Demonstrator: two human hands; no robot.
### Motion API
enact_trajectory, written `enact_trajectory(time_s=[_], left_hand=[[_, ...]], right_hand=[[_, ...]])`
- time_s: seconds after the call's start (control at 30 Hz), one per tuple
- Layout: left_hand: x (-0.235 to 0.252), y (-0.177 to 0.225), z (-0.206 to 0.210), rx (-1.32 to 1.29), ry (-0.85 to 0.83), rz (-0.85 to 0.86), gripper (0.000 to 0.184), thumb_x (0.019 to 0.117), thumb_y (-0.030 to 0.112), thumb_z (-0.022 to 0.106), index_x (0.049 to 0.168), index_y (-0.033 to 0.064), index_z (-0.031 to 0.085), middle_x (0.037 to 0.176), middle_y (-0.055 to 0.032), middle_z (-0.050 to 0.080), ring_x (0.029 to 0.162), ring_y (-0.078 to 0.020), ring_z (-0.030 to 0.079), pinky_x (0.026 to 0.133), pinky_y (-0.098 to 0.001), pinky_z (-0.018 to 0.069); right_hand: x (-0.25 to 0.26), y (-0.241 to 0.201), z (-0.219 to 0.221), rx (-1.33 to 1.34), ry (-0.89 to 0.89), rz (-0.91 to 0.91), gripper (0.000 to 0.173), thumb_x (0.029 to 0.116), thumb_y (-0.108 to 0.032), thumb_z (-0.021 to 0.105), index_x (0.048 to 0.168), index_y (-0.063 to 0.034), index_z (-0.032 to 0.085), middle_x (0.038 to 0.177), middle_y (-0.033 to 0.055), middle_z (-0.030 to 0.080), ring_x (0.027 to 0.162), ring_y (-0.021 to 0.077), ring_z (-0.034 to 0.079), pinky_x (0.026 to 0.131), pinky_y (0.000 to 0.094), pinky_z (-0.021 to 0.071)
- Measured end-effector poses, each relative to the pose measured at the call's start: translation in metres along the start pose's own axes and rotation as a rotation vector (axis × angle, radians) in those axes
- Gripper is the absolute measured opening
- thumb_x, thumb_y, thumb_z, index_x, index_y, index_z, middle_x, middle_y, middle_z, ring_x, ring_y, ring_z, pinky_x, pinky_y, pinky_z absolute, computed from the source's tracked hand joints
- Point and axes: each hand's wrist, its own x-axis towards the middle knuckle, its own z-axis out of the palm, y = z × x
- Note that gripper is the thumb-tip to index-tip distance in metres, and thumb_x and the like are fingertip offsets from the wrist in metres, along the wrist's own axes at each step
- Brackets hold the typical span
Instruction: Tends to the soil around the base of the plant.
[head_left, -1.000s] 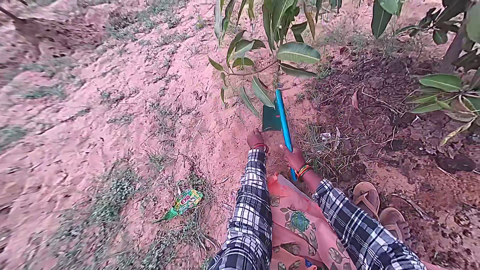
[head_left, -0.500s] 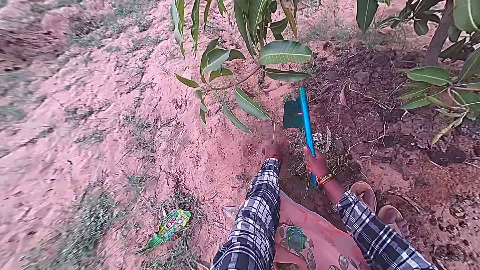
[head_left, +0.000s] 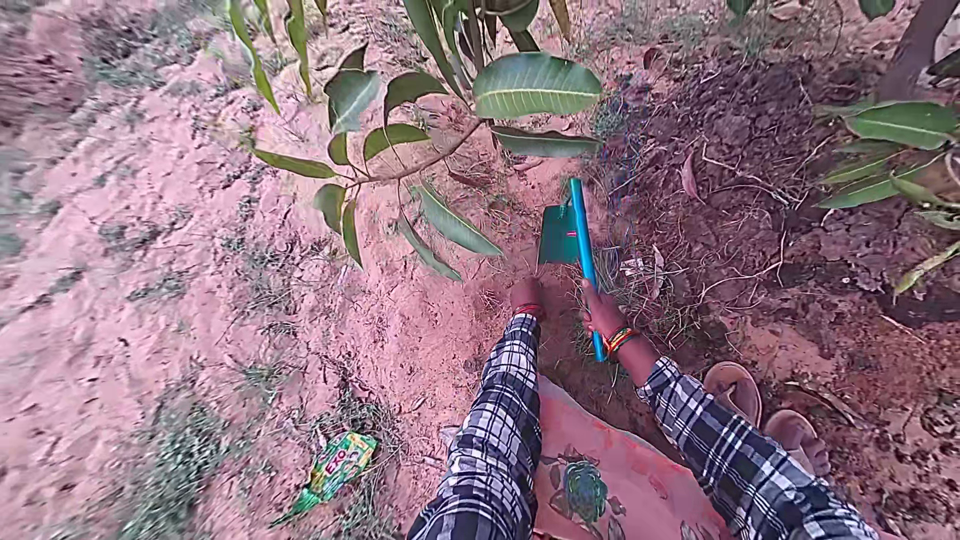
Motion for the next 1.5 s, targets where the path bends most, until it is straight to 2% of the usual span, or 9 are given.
enact_trajectory(time_s=[0.07, 0.2, 0.33, 0.43, 0.5, 0.77, 1.0, 1.17, 1.5], left_hand=[[-0.001, 0.002, -0.001, 0.025, -0.010, -0.010, 0.034, 0.1087, 0.023, 0.050, 0.131, 0.0048, 0.067, 0.129, -0.0254, 0.067, 0.125, -0.0427, 0.062, 0.106, -0.0610, 0.0472], [-0.002, -0.009, 0.014, 0.001, 0.048, 0.125, 0.035, 0.1019, 0.011, 0.060, 0.136, 0.0032, 0.061, 0.138, -0.0263, 0.060, 0.124, -0.0475, 0.060, 0.101, -0.0659, 0.0487], [0.006, -0.002, 0.033, 0.252, -0.045, 0.312, 0.087, 0.0903, 0.024, 0.076, 0.163, 0.0142, 0.029, 0.164, -0.0151, 0.038, 0.143, -0.0409, 0.046, 0.112, -0.0636, 0.0406], [-0.003, 0.002, 0.036, 0.373, -0.167, 0.264, 0.056, 0.0998, 0.021, 0.063, 0.154, 0.0198, 0.049, 0.158, -0.0114, 0.047, 0.142, -0.0403, 0.047, 0.110, -0.0688, 0.0387], [-0.009, 0.008, 0.029, 0.388, -0.192, 0.209, 0.038, 0.1047, 0.019, 0.054, 0.141, 0.0097, 0.062, 0.147, -0.0173, 0.057, 0.136, -0.0406, 0.053, 0.110, -0.0658, 0.0411], [-0.008, 0.009, 0.015, 0.369, -0.247, 0.161, 0.037, 0.1068, 0.017, 0.052, 0.137, -0.0016, 0.060, 0.141, -0.0277, 0.058, 0.134, -0.0469, 0.053, 0.108, -0.0655, 0.0428], [-0.005, 0.016, -0.008, 0.113, -0.200, 0.088, 0.038, 0.1091, 0.025, 0.045, 0.128, 0.0013, 0.068, 0.133, -0.0248, 0.065, 0.130, -0.0428, 0.058, 0.108, -0.0645, 0.0423], [-0.019, 0.021, -0.003, 0.394, -0.353, 0.084, 0.039, 0.1082, 0.022, 0.051, 0.133, -0.0066, 0.061, 0.141, -0.0288, 0.058, 0.136, -0.0439, 0.053, 0.112, -0.0622, 0.0400], [0.034, -0.001, 0.015, 0.027, 0.228, 0.332, 0.039, 0.1071, 0.017, 0.049, 0.143, 0.0046, 0.058, 0.144, -0.0227, 0.057, 0.129, -0.0421, 0.058, 0.106, -0.0598, 0.0481]], right_hand=[[0.003, 0.017, -0.009, -0.092, -0.002, 0.154, 0.045, 0.1121, -0.048, 0.035, 0.097, -0.0080, 0.048, 0.059, -0.0029, 0.039, 0.041, 0.0086, 0.039, 0.041, 0.0240, 0.0398], [-0.007, 0.002, -0.013, -0.006, 0.060, 0.047, 0.047, 0.1115, -0.048, 0.037, 0.090, -0.0082, 0.049, 0.055, -0.0030, 0.039, 0.039, 0.0072, 0.038, 0.039, 0.0217, 0.0382], [-0.011, -0.046, -0.023, -0.068, 0.144, -0.193, 0.047, 0.1099, -0.052, 0.039, 0.094, -0.0093, 0.050, 0.056, -0.0033, 0.038, 0.041, 0.0078, 0.038, 0.042, 0.0237, 0.0386], [-0.025, -0.065, -0.030, -0.093, 0.170, -0.287, 0.044, 0.1095, -0.051, 0.041, 0.094, -0.0110, 0.051, 0.055, -0.0040, 0.037, 0.041, 0.0075, 0.038, 0.042, 0.0243, 0.0384], [-0.039, -0.062, -0.034, -0.040, 0.152, -0.300, 0.040, 0.1097, -0.047, 0.044, 0.094, -0.0107, 0.051, 0.055, -0.0047, 0.036, 0.039, 0.0063, 0.037, 0.040, 0.0225, 0.0390], [-0.060, -0.025, -0.035, 0.004, 0.083, -0.129, 0.037, 0.1114, -0.039, 0.044, 0.093, -0.0083, 0.050, 0.054, -0.0046, 0.038, 0.039, 0.0047, 0.036, 0.040, 0.0196, 0.0370], [-0.046, -0.032, -0.010, 0.165, 0.029, -0.296, 0.041, 0.1116, -0.045, 0.038, 0.090, -0.0119, 0.049, 0.051, -0.0055, 0.036, 0.037, 0.0039, 0.036, 0.039, 0.0191, 0.0370], [-0.021, 0.037, -0.027, -0.147, 0.013, 0.095, 0.044, 0.1112, -0.048, 0.039, 0.096, -0.0078, 0.050, 0.059, -0.0037, 0.038, 0.043, 0.0089, 0.040, 0.044, 0.0248, 0.0409], [-0.026, 0.020, -0.036, -0.012, 0.137, -0.124, 0.035, 0.1114, -0.036, 0.046, 0.095, -0.0062, 0.052, 0.055, -0.0038, 0.039, 0.040, 0.0064, 0.038, 0.041, 0.0215, 0.0378]])
